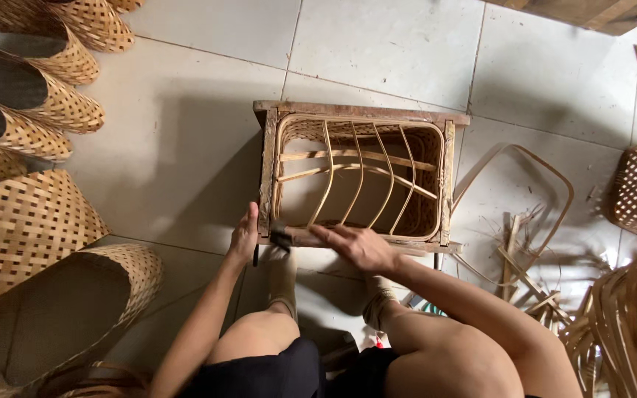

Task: The person weaves a rectangular basket by fitting a woven panel into a wooden mold and securing it with a hammer. They then insert and adjust multiple bamboo strips to form the basket's internal frame.

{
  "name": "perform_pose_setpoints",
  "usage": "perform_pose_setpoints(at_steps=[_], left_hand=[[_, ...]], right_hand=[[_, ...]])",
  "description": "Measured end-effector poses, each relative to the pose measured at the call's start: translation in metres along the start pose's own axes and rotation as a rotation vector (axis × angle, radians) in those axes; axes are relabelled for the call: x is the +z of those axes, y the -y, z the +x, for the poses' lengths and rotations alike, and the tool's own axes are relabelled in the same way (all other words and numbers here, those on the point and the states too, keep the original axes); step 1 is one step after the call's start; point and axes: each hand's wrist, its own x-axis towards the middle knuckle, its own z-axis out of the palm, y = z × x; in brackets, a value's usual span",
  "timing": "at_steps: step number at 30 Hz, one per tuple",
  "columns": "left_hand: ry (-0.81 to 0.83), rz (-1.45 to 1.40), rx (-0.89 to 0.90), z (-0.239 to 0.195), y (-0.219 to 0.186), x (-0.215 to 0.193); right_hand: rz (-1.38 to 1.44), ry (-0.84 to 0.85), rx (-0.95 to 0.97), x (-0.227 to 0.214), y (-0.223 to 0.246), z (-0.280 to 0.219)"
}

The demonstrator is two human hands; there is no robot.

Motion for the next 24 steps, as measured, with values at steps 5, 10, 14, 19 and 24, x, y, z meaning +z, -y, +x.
perform_pose_setpoints(at_steps=[5, 10, 14, 19, 24], left_hand=[[-0.133, 0.458, 0.013, 0.007, 0.017, -0.001], [-0.133, 0.417, 0.147, 0.042, 0.049, -0.012], [-0.108, -0.030, 0.029, 0.099, 0.049, -0.049], [0.046, 0.210, -0.200, 0.132, 0.034, -0.083], [0.093, 0.149, -0.269, 0.136, 0.038, -0.088]], right_hand=[[-0.066, 0.069, 0.164, -0.027, -0.009, -0.027], [0.107, -0.451, 0.417, -0.051, -0.042, -0.130], [0.132, -0.854, 0.675, -0.056, -0.084, -0.190], [0.180, -1.167, 0.993, -0.012, -0.171, -0.228], [0.321, -1.168, 1.452, 0.060, -0.235, -0.242]])
